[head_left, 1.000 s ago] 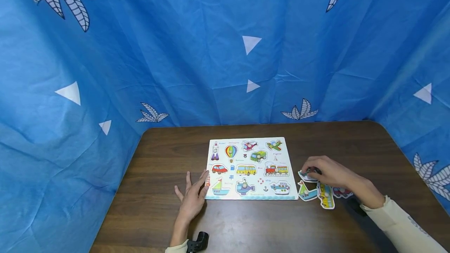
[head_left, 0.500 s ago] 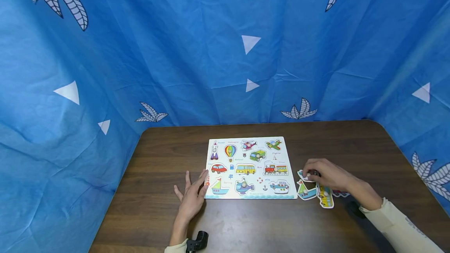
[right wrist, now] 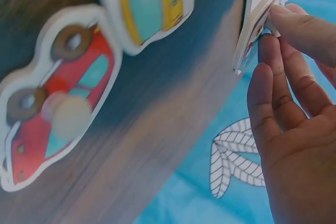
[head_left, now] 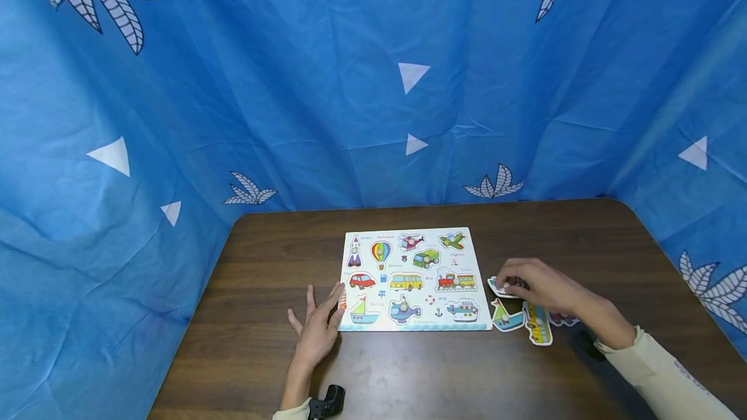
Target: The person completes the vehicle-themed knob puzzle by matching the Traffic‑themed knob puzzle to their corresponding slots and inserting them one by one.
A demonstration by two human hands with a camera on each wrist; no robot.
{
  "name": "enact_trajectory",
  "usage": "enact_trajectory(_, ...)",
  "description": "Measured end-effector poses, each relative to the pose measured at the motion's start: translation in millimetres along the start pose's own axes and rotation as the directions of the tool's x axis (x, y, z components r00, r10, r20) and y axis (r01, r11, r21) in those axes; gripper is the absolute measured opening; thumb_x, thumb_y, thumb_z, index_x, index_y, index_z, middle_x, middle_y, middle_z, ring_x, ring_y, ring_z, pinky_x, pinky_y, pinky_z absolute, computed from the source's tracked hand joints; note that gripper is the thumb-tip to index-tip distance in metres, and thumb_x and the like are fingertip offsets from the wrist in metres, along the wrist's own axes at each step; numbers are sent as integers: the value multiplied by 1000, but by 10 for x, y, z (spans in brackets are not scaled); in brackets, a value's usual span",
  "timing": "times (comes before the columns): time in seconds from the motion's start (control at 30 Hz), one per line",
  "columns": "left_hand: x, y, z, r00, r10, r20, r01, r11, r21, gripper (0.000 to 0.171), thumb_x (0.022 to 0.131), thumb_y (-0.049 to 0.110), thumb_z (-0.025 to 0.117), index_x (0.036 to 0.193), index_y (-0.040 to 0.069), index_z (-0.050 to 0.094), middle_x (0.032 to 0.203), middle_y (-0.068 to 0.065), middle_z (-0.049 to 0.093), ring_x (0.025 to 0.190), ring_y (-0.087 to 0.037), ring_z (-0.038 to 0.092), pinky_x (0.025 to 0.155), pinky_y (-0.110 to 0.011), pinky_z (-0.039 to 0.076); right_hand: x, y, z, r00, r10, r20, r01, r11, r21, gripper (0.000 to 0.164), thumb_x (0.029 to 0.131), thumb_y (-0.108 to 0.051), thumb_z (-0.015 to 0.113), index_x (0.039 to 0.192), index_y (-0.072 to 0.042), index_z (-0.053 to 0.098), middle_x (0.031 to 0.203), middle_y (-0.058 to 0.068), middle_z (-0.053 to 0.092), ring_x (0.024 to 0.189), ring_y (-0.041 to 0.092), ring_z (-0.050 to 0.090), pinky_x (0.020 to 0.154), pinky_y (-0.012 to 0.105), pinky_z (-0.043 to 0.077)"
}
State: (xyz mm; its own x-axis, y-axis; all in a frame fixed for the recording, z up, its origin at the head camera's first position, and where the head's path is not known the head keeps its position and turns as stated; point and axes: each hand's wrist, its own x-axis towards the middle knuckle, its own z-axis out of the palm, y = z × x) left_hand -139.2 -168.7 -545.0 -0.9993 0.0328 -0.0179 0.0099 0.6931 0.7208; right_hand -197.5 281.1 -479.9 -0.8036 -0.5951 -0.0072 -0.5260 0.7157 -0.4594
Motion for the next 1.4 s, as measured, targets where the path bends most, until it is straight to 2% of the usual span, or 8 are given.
enact_trajectory(0.37, 3, -13, 18, 1000, -12, 1, 12, 1000, -12, 50, 100, 14, 58, 149, 17, 50, 153, -6, 47, 153, -49, -3, 103, -77, -24, 76, -137, 116, 998, -26, 49, 24, 999, 42, 16, 91, -11, 73, 99, -24, 74, 101, -13, 66, 87, 1, 56, 78, 26, 54)
enact_trajectory(0.63, 8, -21, 24, 1000, -6, -3, 6, 1000, -18, 50, 100, 14, 59, 150, 16, 49, 153, -7, 46, 153, -49, -3, 103, -76, -25, 184, -257, 201, 990, -133, 49, 128, 986, 103, 19, 91, -4, 71, 99, -21, 73, 99, -11, 66, 85, 1, 56, 72, 26, 53)
enact_trajectory(0.93, 1, -15, 22, 1000, 6, -11, -6, 1000, -17, 49, 101, 14, 58, 149, 16, 50, 153, -7, 47, 152, -50, -2, 102, -78, -23, 287, -374, 326, 979, -188, 84, 178, 977, 117, 16, 91, -6, 72, 97, -21, 73, 98, -11, 66, 86, 3, 56, 74, 25, 52)
enact_trajectory(1.13, 2, -14, 14, 1000, -4, 1, 4, 1000, -15, 50, 100, 14, 58, 150, 16, 49, 154, -6, 46, 153, -49, -3, 102, -77, -23, 344, -417, 443, 963, -260, 77, 249, 960, 125, 10, 92, -10, 72, 96, -20, 72, 97, -11, 66, 86, 2, 57, 75, 22, 52)
enact_trajectory(1.4, 21, -25, 14, 1000, -12, 2, 12, 1000, 2, 50, 101, 14, 58, 150, 16, 49, 154, -5, 46, 153, -48, -3, 103, -77, -23, 373, -458, 522, 954, -291, 71, 281, 951, 129, 9, 93, -10, 71, 95, -19, 71, 94, -9, 66, 83, 1, 55, 73, 18, 49)
